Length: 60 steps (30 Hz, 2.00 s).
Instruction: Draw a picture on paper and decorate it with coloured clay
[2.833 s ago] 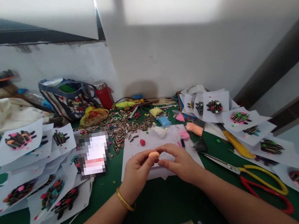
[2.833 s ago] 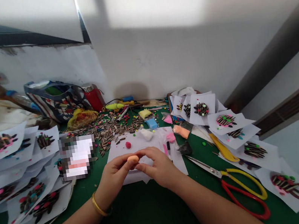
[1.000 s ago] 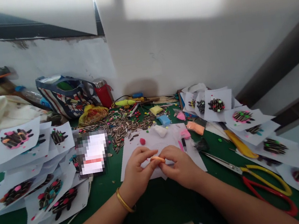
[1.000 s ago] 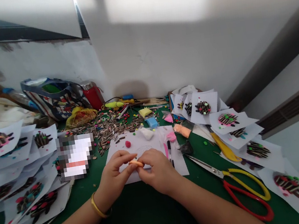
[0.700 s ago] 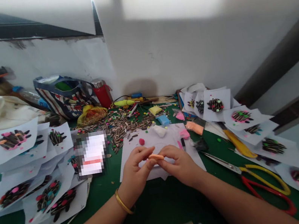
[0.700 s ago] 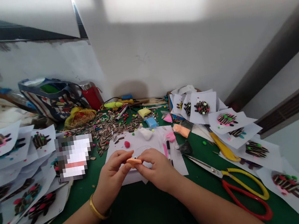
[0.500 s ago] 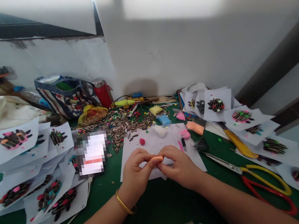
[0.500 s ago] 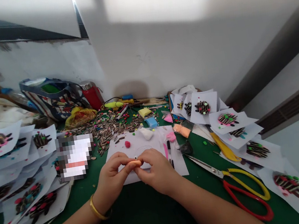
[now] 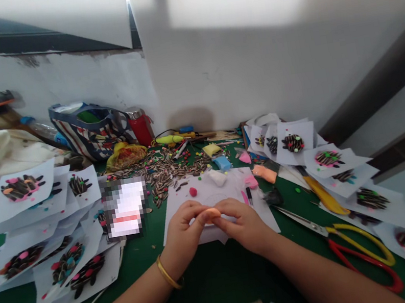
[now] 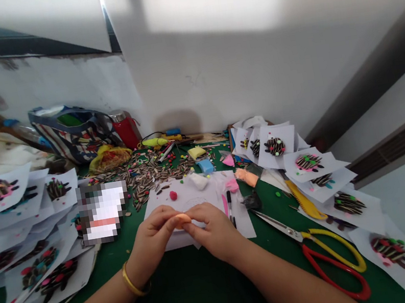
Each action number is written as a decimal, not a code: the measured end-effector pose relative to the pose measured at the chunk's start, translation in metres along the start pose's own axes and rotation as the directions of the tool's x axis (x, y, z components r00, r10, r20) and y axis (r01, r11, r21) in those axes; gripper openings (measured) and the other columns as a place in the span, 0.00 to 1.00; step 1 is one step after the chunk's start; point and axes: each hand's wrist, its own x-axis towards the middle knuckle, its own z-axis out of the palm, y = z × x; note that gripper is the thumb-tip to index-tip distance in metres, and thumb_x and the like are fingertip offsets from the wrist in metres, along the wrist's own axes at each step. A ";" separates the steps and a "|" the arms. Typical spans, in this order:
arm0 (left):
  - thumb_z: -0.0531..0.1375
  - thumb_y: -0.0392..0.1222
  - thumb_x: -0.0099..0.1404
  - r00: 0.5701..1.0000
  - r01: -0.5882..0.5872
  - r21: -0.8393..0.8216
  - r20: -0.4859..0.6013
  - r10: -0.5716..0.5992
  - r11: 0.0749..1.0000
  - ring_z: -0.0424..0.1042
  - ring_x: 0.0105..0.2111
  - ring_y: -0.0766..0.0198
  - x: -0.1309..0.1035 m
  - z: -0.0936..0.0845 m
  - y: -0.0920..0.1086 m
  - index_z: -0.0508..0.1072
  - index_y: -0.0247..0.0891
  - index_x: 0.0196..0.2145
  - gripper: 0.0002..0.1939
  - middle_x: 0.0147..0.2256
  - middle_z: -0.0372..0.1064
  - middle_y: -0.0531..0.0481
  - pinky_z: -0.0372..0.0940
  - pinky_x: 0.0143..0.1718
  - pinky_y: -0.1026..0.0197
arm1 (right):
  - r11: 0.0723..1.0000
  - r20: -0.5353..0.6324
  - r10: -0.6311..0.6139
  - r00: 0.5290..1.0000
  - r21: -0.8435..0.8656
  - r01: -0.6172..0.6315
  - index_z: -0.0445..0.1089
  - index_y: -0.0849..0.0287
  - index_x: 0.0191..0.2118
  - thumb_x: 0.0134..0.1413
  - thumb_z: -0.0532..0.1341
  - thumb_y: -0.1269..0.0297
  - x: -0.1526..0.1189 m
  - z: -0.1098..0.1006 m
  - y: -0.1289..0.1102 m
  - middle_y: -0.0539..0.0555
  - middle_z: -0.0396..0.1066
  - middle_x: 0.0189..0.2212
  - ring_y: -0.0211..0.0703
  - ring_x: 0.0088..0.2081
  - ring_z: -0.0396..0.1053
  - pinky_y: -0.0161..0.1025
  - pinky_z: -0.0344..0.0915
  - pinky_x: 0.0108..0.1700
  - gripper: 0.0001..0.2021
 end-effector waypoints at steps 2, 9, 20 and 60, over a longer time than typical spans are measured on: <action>0.59 0.47 0.66 1.000 -0.025 -0.001 -0.004 0.025 1.000 0.71 0.39 0.60 0.000 0.001 0.000 0.78 0.43 0.44 0.12 0.38 0.71 0.47 0.66 0.43 0.58 | 1.000 -0.009 0.008 1.000 0.001 -0.008 0.74 0.53 0.41 0.60 0.59 0.64 0.000 -0.001 0.001 0.51 0.76 0.38 0.44 0.43 0.71 0.41 0.64 0.47 0.07; 0.62 0.45 0.64 0.999 -0.044 0.036 -0.002 0.044 0.998 0.69 0.33 0.63 0.000 0.003 -0.001 0.78 0.39 0.32 0.08 0.31 0.70 0.50 0.64 0.37 0.61 | 0.998 -0.039 0.000 0.999 -0.069 -0.003 0.72 0.56 0.35 0.57 0.61 0.65 -0.001 0.001 -0.002 0.52 0.74 0.33 0.44 0.38 0.70 0.40 0.63 0.43 0.03; 0.62 0.44 0.65 0.999 -0.035 0.017 -0.006 0.035 0.999 0.70 0.35 0.63 0.000 0.000 -0.002 0.80 0.41 0.32 0.08 0.31 0.71 0.49 0.65 0.39 0.61 | 0.996 -0.035 0.063 0.997 -0.064 -0.065 0.72 0.57 0.35 0.57 0.62 0.64 -0.002 0.001 -0.004 0.52 0.74 0.34 0.44 0.39 0.70 0.39 0.62 0.43 0.04; 0.63 0.46 0.62 0.999 0.044 -0.014 0.010 -0.044 0.999 0.70 0.35 0.62 0.001 0.004 -0.005 0.79 0.41 0.37 0.09 0.34 0.72 0.48 0.66 0.39 0.60 | 0.982 0.002 0.118 0.993 -0.147 -0.117 0.73 0.57 0.34 0.57 0.59 0.65 -0.001 0.004 -0.001 0.52 0.74 0.33 0.44 0.37 0.69 0.38 0.63 0.41 0.05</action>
